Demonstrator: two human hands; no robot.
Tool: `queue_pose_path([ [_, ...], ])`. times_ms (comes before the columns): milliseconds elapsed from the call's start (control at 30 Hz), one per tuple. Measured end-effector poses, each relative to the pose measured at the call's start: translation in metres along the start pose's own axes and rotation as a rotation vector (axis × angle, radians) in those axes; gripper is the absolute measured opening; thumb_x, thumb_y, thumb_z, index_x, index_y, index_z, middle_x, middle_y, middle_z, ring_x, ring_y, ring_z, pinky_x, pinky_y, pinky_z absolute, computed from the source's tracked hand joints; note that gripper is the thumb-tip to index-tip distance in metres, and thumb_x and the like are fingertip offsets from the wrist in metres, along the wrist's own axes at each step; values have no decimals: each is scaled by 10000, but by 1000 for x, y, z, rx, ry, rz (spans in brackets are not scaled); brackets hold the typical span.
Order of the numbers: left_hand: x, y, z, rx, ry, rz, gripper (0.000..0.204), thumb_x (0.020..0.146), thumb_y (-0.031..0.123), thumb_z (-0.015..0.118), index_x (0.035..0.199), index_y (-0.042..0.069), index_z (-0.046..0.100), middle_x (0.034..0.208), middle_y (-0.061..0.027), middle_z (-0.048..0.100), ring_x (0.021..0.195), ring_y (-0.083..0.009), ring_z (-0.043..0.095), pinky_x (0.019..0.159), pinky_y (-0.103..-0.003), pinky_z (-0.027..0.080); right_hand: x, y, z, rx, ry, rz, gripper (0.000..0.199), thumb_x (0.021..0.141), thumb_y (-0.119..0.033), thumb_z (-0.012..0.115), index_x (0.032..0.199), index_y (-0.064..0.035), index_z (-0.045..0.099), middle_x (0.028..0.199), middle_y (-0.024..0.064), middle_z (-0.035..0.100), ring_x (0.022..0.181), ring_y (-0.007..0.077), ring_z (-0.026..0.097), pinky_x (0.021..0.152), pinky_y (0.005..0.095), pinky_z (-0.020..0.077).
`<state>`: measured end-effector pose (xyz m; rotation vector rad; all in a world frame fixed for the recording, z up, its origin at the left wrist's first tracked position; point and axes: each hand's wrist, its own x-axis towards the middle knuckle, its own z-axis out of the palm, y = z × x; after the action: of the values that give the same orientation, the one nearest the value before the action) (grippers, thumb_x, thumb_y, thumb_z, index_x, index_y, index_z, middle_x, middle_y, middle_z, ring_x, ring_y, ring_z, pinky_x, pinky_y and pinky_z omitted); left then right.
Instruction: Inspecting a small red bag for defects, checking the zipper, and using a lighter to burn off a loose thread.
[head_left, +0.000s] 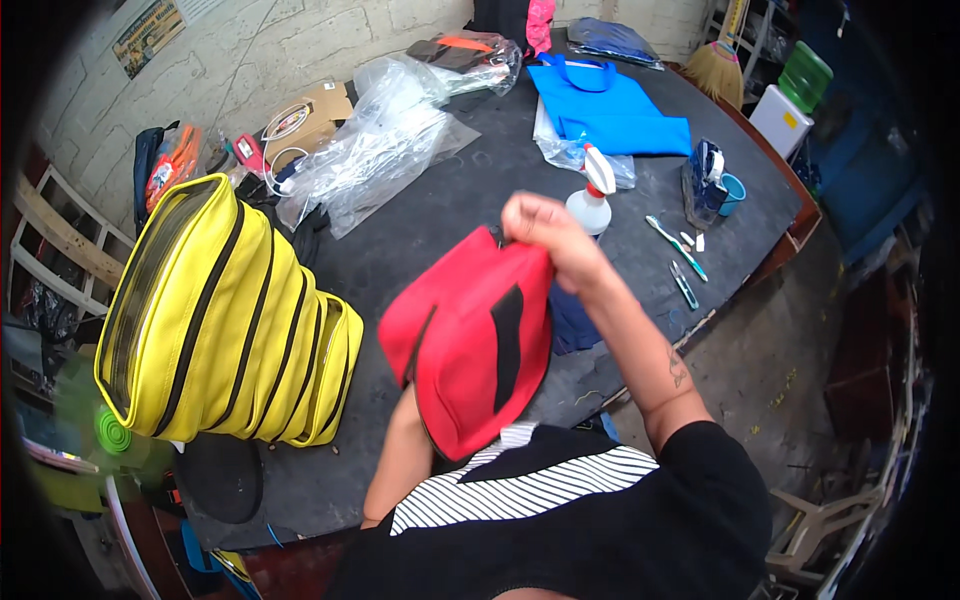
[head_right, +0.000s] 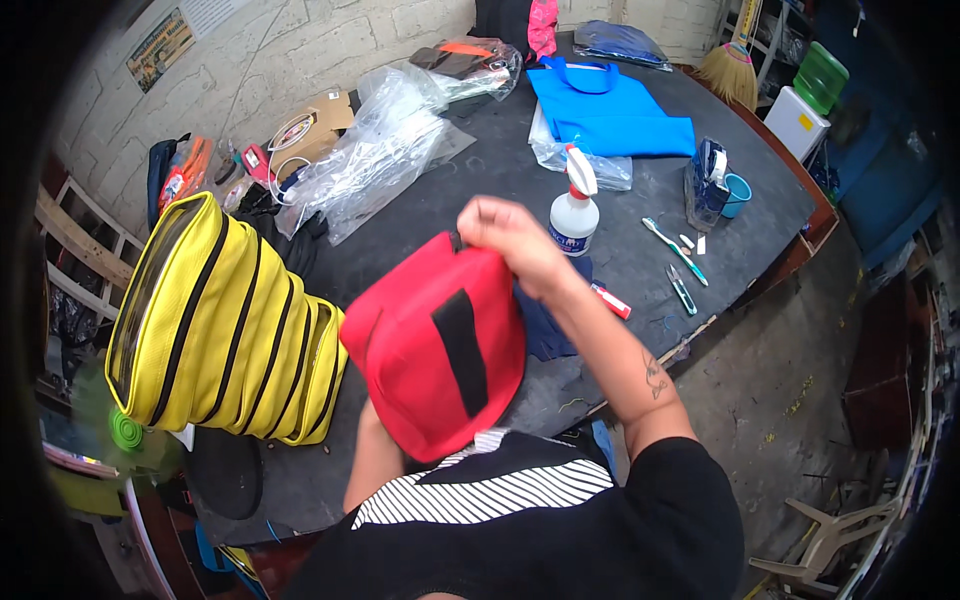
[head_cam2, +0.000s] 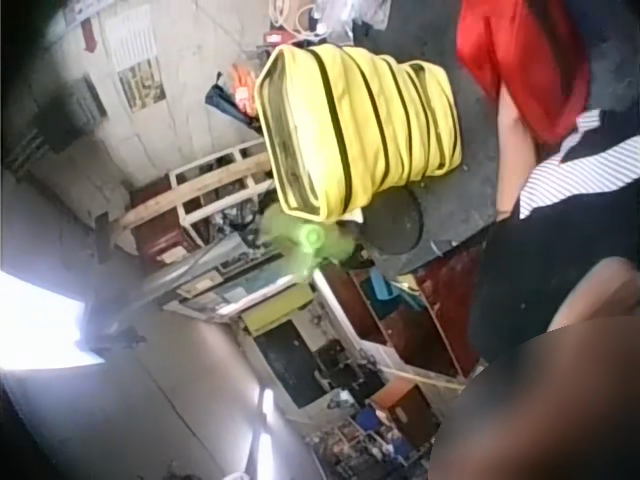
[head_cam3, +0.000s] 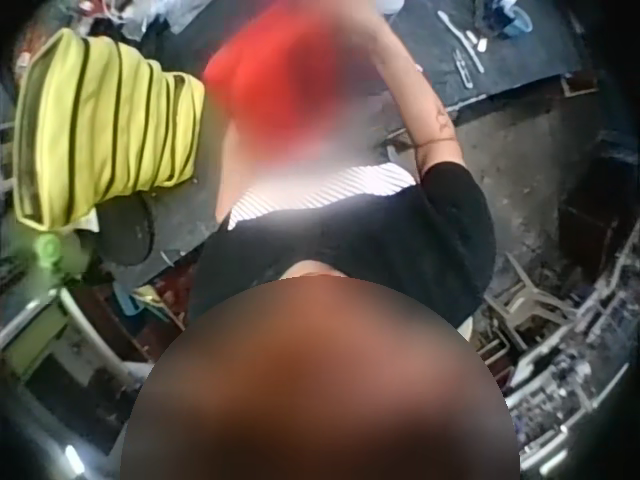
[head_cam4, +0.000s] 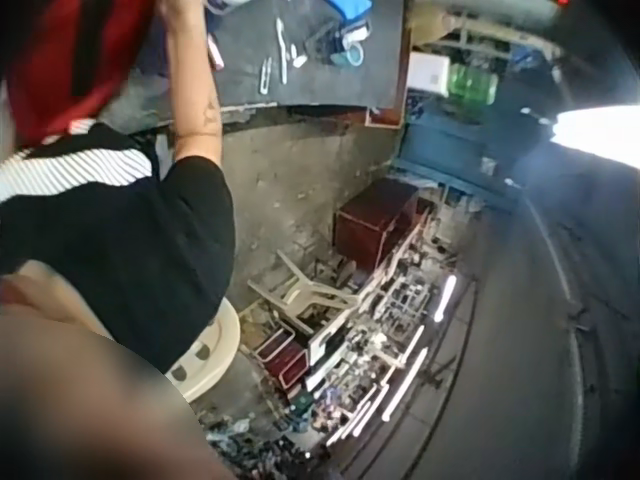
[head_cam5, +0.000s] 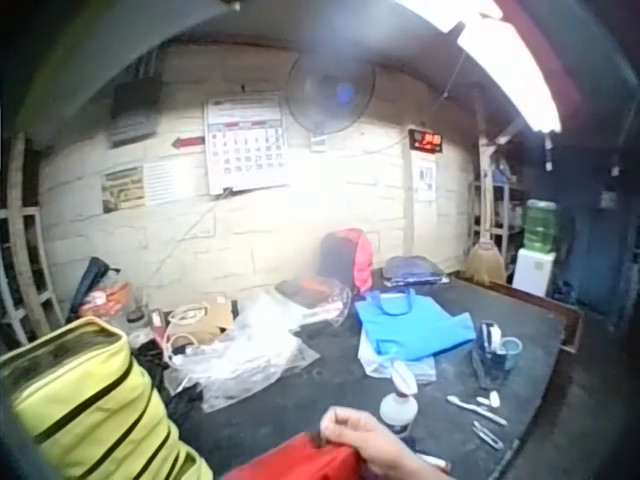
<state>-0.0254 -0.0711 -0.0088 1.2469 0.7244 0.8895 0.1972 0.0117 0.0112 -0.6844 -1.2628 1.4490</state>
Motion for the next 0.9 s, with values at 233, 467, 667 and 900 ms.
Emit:
queue_pose_path([
  [233,0,-39,-93,617,382,-98,182,878,93,520,871,-25,659,721,-124,651,680,-182,614,635,-322,466,22,-89,59,-1039,-806,-310,339,800,-290,686,655,-4,577,621,68,596,581,215,574,549,347,440],
  [467,51,10,-32,778,465,418,245,866,106,618,1090,17,573,1015,-64,609,867,-140,586,750,-278,489,-24,52,136,-1513,-1451,-197,296,695,-323,733,795,-46,703,770,123,686,739,296,668,622,416,506],
  [667,91,13,-15,665,269,271,417,828,73,654,1224,20,535,1043,-163,629,959,-205,617,851,-271,466,-47,32,133,-1290,-1094,-467,296,695,-272,741,895,-61,686,921,105,657,934,289,615,802,397,465],
  [900,50,19,-16,-316,345,790,263,954,109,522,1195,4,529,1123,-79,597,1002,-139,573,871,-252,452,-27,-53,-29,-564,302,-600,312,981,-231,447,1049,19,621,978,117,639,919,203,604,828,322,472],
])
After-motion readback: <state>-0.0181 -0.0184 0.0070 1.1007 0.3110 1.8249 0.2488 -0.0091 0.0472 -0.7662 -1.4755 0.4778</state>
